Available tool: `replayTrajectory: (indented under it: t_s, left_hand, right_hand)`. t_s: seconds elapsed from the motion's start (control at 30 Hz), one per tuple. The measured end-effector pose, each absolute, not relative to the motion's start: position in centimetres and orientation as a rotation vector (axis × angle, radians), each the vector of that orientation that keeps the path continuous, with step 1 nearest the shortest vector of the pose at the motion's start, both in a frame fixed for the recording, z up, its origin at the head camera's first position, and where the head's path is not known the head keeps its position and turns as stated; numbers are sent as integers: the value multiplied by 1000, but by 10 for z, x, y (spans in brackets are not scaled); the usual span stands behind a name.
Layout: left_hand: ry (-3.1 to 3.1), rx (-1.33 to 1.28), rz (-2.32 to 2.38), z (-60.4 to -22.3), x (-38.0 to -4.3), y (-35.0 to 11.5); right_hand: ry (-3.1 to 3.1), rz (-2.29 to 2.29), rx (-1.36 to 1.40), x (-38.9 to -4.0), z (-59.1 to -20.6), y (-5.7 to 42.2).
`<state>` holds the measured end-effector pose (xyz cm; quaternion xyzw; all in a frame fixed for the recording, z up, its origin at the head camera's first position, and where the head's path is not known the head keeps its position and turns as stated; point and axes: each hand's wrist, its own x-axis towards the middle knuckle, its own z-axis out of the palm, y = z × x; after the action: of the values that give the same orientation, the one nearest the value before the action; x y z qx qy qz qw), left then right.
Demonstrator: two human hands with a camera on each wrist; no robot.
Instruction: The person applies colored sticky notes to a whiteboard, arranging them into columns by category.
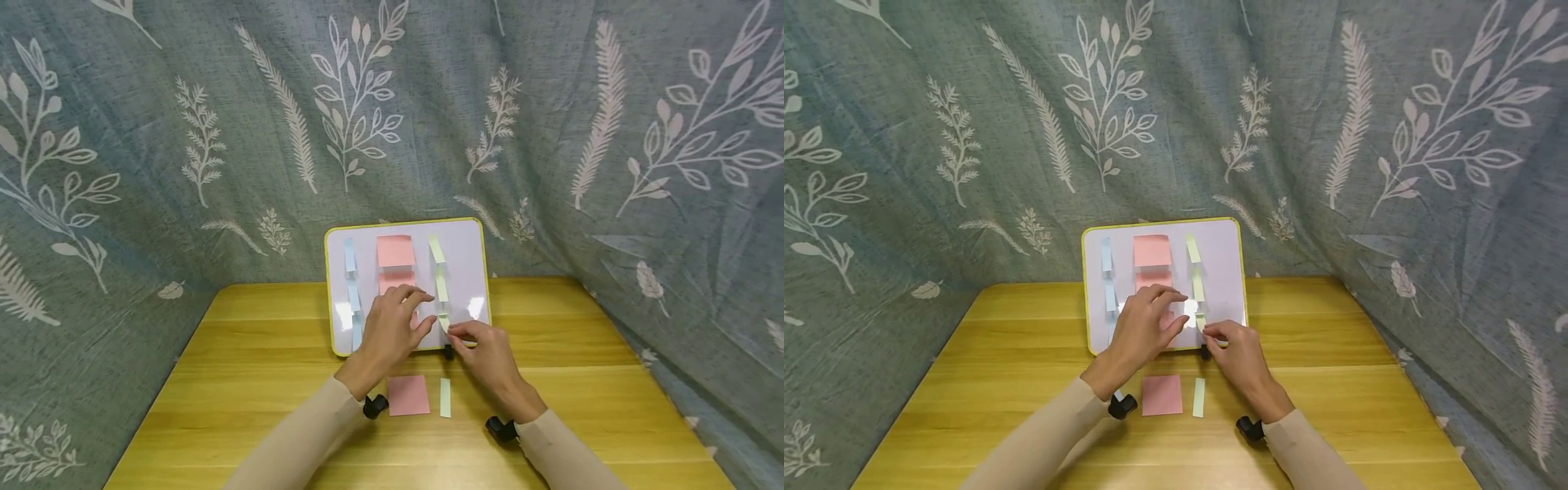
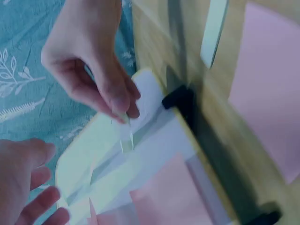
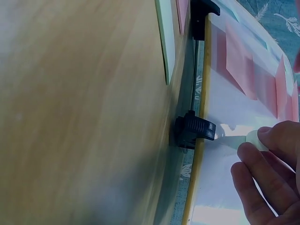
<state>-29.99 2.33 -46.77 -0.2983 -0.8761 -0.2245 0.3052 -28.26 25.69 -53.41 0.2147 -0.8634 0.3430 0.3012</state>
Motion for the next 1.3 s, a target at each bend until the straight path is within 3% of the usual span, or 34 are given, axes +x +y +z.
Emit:
replayTrajectory:
  t_s: [0.37, 0.8, 1.3]
  left_hand:
    - [-2360, -727, -393, -478, -329, 44]
    - [-2474, -539, -196, -498, -342, 68]
    - [-2507, -560, -258, -511, -352, 70]
  right_hand:
    - [-2303, 858, 581, -281, -536, 260]
    - [-2312, 821, 608, -282, -540, 262]
    - [-2377, 801, 611, -285, -540, 265]
